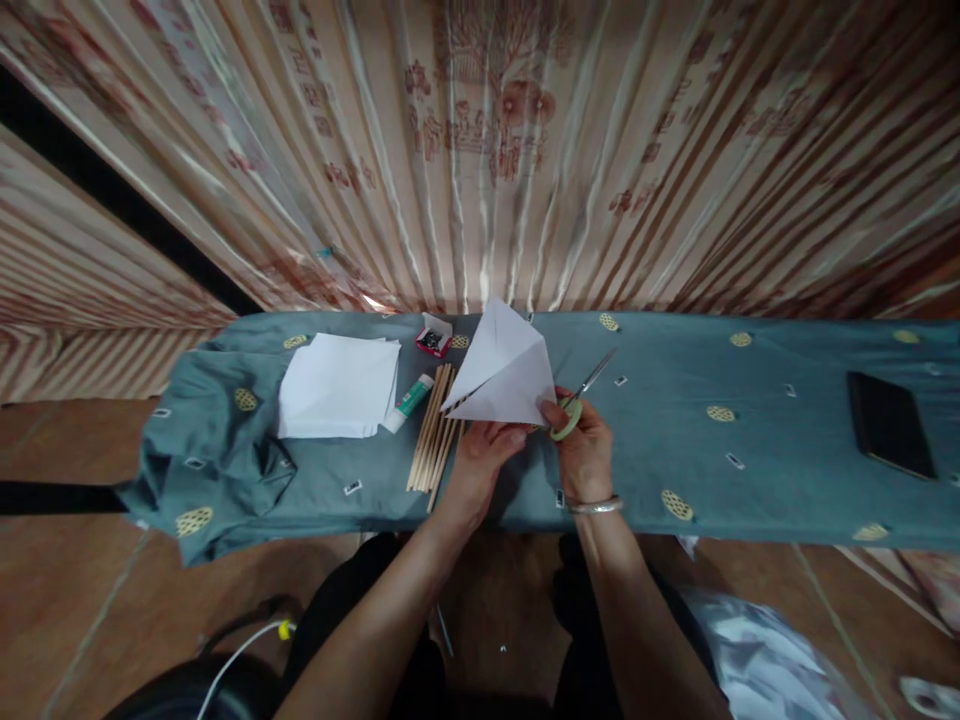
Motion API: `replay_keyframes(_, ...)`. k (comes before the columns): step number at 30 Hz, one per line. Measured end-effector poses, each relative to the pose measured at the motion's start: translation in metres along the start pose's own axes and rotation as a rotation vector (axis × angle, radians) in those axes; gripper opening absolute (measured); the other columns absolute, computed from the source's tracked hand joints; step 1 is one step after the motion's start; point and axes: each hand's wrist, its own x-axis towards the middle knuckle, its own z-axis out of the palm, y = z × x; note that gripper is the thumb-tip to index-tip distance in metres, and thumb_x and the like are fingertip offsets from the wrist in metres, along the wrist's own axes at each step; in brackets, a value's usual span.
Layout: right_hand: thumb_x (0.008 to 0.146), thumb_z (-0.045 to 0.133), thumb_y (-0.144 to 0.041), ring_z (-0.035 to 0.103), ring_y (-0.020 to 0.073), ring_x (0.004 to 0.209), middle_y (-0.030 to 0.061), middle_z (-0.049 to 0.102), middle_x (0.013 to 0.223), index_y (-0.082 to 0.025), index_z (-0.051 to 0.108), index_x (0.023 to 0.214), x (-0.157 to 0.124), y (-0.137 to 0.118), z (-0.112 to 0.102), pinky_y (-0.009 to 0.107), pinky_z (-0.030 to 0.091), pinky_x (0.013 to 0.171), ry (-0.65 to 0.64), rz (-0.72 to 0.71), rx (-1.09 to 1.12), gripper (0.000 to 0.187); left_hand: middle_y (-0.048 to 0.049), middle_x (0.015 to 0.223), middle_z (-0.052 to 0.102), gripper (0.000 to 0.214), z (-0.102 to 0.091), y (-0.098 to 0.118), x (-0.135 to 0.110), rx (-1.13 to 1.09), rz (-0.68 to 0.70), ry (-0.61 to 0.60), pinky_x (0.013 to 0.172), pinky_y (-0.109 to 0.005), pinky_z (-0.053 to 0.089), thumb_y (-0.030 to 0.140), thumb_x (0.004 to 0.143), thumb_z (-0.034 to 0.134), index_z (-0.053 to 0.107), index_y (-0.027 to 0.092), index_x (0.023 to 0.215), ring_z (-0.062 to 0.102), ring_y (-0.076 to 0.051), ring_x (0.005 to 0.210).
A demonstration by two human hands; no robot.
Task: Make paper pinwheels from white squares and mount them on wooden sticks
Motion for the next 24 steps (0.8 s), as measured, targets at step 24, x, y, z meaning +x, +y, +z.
replay_keyframes(24,0.071,0.076,-0.059,0.056,0.0135,0.064,0.0044,0.068,0.076,-0.016,0.068,0.104,-0.029,-0.033,-0.036,0.029,0.046,0.062,-0.882,0.437,-0.472,0.054,-0.0038,0.100,0.075,0.039,-0.047,0.030,0.025,0.006,0.192,0.392,0.098,-0.040,0.048,0.023,0.059,0.083,0.071,0.021,0.096,0.067,-0.025,0.101)
